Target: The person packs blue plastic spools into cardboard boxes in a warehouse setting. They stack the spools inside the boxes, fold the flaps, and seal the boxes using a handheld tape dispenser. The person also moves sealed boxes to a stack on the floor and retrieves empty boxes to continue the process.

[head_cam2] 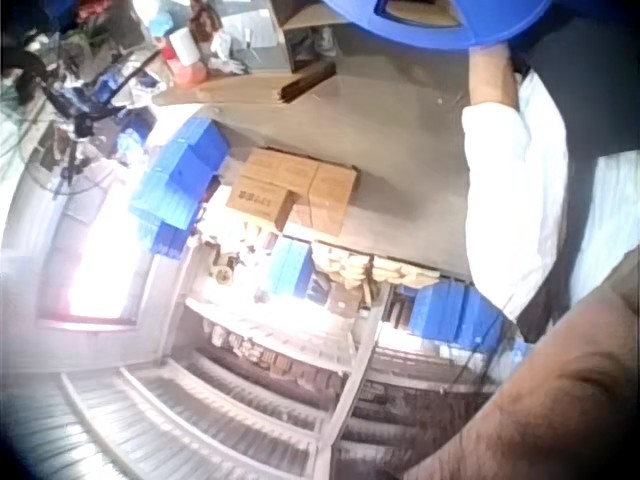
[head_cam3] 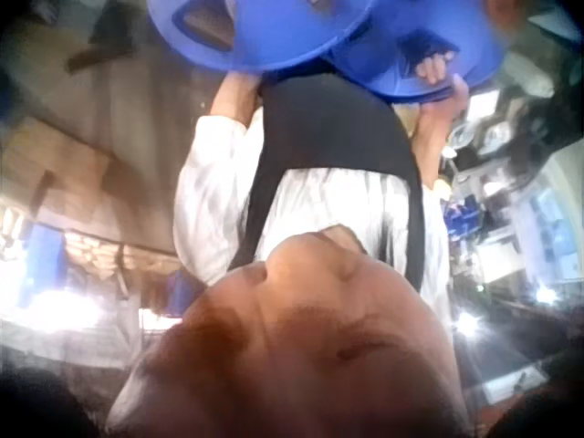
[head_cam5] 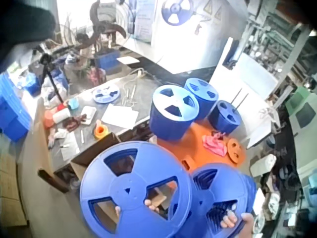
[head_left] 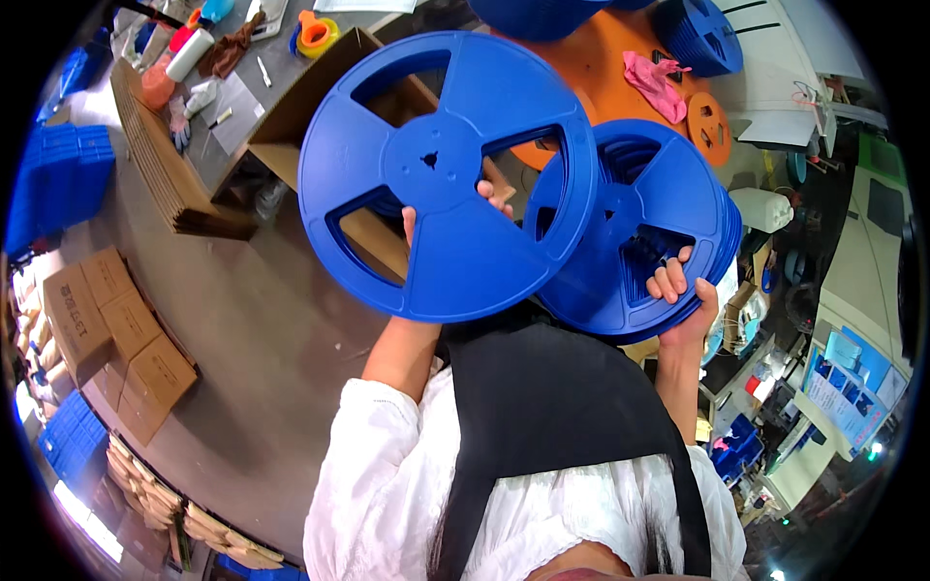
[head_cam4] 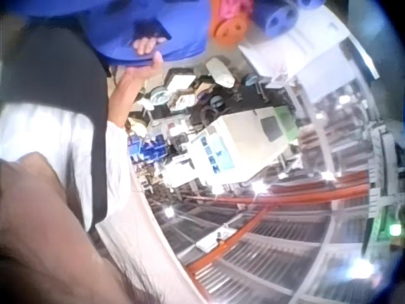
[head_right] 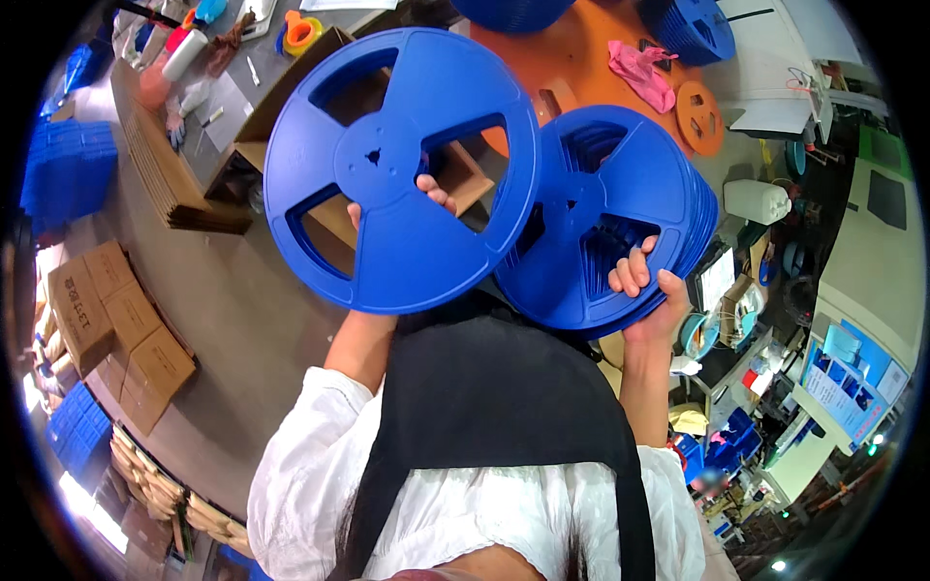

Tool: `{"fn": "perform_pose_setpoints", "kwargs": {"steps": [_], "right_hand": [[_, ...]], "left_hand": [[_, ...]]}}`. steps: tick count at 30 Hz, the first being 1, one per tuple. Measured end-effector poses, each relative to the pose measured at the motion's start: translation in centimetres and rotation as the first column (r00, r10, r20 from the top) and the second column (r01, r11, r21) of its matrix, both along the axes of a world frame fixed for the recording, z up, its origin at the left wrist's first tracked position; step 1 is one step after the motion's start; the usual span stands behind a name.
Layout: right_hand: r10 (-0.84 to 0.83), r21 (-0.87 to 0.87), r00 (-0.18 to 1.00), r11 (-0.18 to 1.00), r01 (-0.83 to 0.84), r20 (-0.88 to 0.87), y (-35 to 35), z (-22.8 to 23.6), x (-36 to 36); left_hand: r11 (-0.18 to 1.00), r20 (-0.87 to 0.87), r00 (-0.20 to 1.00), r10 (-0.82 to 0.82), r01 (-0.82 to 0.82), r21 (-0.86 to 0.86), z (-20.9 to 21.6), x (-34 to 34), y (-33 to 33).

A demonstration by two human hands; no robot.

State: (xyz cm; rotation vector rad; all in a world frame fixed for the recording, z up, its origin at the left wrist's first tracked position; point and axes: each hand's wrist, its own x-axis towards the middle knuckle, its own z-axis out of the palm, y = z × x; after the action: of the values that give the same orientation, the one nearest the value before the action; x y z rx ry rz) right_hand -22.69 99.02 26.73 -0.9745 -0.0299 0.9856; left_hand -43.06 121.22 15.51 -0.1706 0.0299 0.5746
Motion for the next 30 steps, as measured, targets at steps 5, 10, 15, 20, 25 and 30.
{"fn": "perform_pose_setpoints", "kwargs": {"steps": [5, 10, 15, 20, 25, 30], "right_hand": [[-0.014, 0.161, 0.999, 0.987, 0.019, -0.029, -1.2, 0.0, 0.9], [0.008, 0.388, 0.998, 0.921, 0.019, -0.068, -1.9, -0.2, 2.0], [0.079, 0.557, 0.997, 0.827, -0.076, 0.018, -1.4, -0.3, 3.1], [0.064, 0.578, 0.996, 0.811, -0.093, 0.070, -0.6, 0.4, 3.7], [0.070, 0.587, 0.997, 0.806, -0.078, 0.036, 0.0, 0.1, 3.8], [0.064, 0.524, 0.996, 0.847, -0.086, 0.061, 0.9, 1.0, 3.4]], "left_hand": [[0.994, -0.016, 0.998, -0.055, 0.053, -0.093, -0.4, -0.7, 0.0], [0.996, 0.064, 0.994, 0.084, -0.084, -0.008, -1.6, -3.5, 1.5], [0.970, -0.025, 0.982, 0.189, -0.183, 0.158, -2.6, -6.6, 3.9], [0.956, -0.137, 0.975, 0.176, -0.136, 0.258, -2.6, -7.3, 3.8], [0.971, -0.578, 0.814, 0.065, 0.081, 0.224, 1.1, -5.7, 2.3], [0.906, -0.788, 0.609, 0.089, 0.279, 0.318, 2.7, -2.8, 1.7]]}}
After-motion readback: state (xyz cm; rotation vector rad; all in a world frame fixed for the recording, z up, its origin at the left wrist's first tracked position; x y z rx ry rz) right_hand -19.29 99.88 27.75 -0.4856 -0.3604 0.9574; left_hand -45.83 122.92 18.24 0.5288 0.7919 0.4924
